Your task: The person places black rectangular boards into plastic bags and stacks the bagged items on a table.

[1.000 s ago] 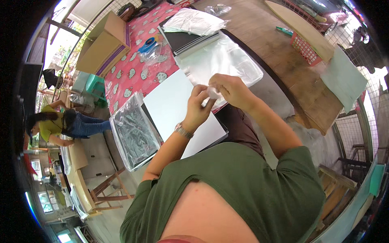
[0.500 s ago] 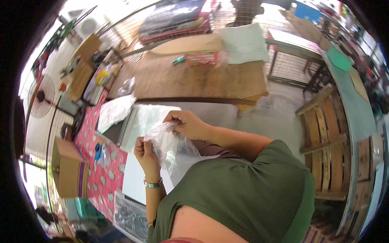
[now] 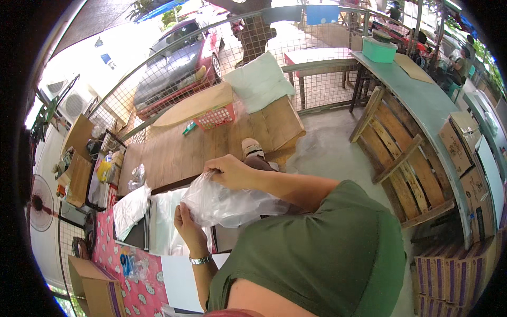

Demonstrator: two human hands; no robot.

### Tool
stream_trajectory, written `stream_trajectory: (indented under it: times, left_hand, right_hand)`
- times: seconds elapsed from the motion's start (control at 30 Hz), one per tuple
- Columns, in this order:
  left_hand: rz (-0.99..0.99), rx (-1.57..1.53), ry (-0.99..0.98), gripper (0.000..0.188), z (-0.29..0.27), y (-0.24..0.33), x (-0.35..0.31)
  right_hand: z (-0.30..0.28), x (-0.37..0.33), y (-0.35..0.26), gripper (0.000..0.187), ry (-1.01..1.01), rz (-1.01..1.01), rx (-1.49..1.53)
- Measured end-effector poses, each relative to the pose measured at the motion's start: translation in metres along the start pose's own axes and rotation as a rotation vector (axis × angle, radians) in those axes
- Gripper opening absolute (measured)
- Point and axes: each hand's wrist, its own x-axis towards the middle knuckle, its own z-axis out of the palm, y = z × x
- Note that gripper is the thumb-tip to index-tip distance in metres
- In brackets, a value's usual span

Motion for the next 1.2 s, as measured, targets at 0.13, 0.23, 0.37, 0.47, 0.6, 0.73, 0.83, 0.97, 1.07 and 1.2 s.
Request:
stream_trajectory:
  times: [0.13, 0.23, 0.37, 0.47, 0.6, 0.73, 0.83, 0.97, 1.07, 1.2]
  left_hand:
    - [-0.037, 0.052, -0.150, 0.021, 0.007, -0.015, -0.001]
    - [-0.125, 0.167, -0.338, 0.029, 0.003, -0.016, -0.005]
    - [-0.122, 0.187, -0.472, 0.038, 0.022, -0.008, -0.009]
    - [-0.154, 0.282, -0.513, 0.021, 0.011, -0.021, -0.003]
    - [-0.248, -0.061, -0.390, 0.022, 0.024, -0.025, 0.004]
    - [-0.208, -0.160, -0.377, 0.025, 0.040, -0.023, 0.004]
    - [-0.278, -0.286, -0.373, 0.023, 0.046, -0.027, 0.000]
    - [-0.349, -0.261, -0.417, 0.018, 0.047, -0.025, -0.004]
    - [-0.344, -0.342, -0.325, 0.017, 0.056, -0.011, -0.002]
    - [-0.247, -0.553, -0.367, 0.019, 0.053, -0.010, 0.010]
  right_hand:
    - [-0.021, 0.002, 0.009, 0.019, 0.015, 0.113, 0.071]
    - [-0.026, 0.001, 0.032, 0.015, 0.155, -0.031, -0.019]
    - [-0.022, -0.003, 0.041, 0.012, 0.076, 0.050, 0.375]
    - [-0.031, -0.005, 0.022, 0.018, 0.001, 0.260, 0.507]
    - [-0.038, -0.014, 0.027, 0.009, 0.025, 0.205, 0.482]
    - [-0.059, -0.036, 0.031, 0.009, -0.037, 0.332, 0.281]
    - [-0.070, -0.044, 0.035, 0.008, -0.030, 0.335, 0.268]
    - [-0.071, -0.046, 0.036, 0.007, 0.005, 0.348, 0.426]
    - [-0.066, -0.047, 0.037, 0.011, -0.150, 0.355, 0.508]
    - [-0.080, -0.053, 0.025, 0.025, -0.668, 0.258, 0.150]
